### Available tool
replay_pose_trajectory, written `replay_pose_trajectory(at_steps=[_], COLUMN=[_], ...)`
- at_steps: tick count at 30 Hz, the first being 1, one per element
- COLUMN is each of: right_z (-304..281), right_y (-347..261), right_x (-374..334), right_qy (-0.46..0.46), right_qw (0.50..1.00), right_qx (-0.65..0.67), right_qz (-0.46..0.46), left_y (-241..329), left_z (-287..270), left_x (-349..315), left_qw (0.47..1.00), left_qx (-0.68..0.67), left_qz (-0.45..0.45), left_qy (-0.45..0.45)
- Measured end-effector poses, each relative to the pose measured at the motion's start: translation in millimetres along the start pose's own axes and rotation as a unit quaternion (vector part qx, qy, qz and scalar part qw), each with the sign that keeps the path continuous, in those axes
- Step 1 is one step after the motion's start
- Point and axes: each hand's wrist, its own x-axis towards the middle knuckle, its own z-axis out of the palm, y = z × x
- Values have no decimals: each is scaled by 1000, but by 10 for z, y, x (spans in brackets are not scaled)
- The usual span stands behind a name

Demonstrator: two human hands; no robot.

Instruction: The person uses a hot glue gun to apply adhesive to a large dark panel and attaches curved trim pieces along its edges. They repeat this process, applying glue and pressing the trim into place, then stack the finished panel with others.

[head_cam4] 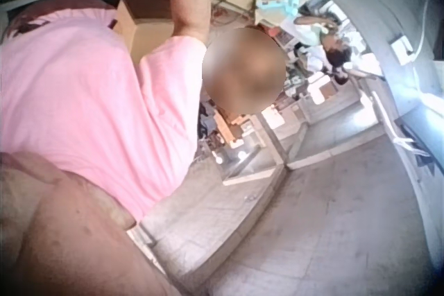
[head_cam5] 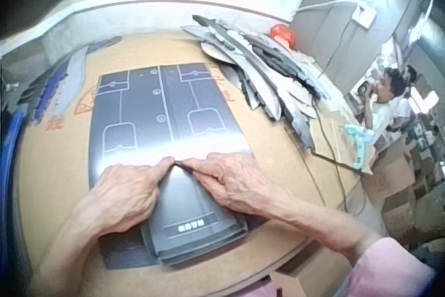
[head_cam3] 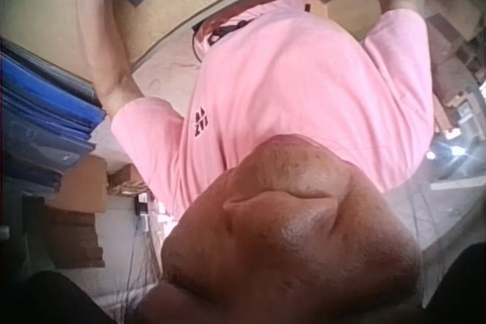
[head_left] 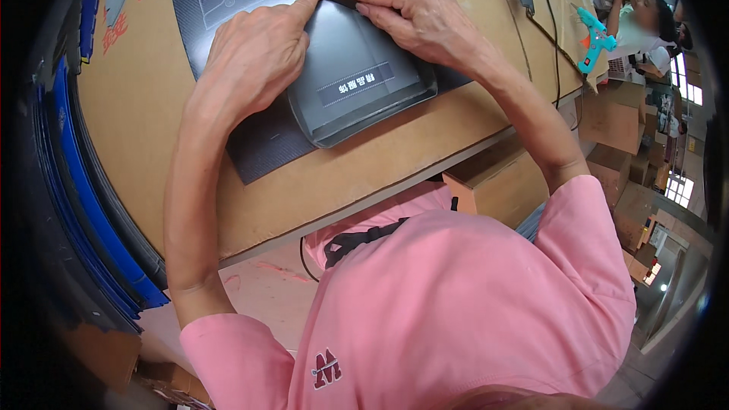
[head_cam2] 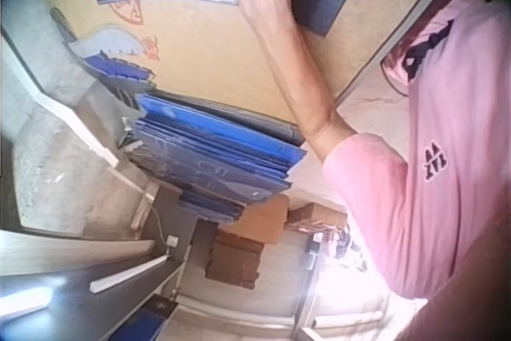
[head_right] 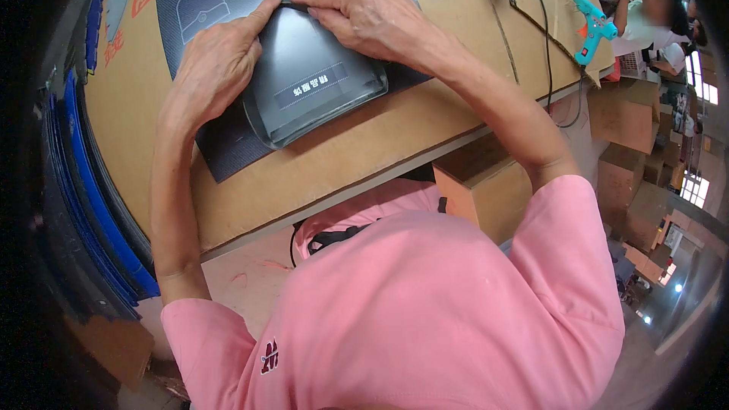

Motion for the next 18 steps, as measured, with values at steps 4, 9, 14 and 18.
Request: replay_pose_trajectory(at_steps=[4,9,14,18], right_z=[16,30,43,47], right_y=[20,26,31,31], right_x=[23,25,29,29], right_qy=[12,37,36,54], right_qw=[1000,999,999,998], right_qx=[11,4,-4,16], right_qz=[-16,-29,-15,-31], left_y=[73,-54,37,-18], left_z=[-158,-56,-99,29], left_x=[54,11,-60,-102], left_qw=[998,1000,996,991], left_qx=[27,9,-66,-64], left_qz=[-25,3,-47,-18], left_qy=[-60,-9,40,114])
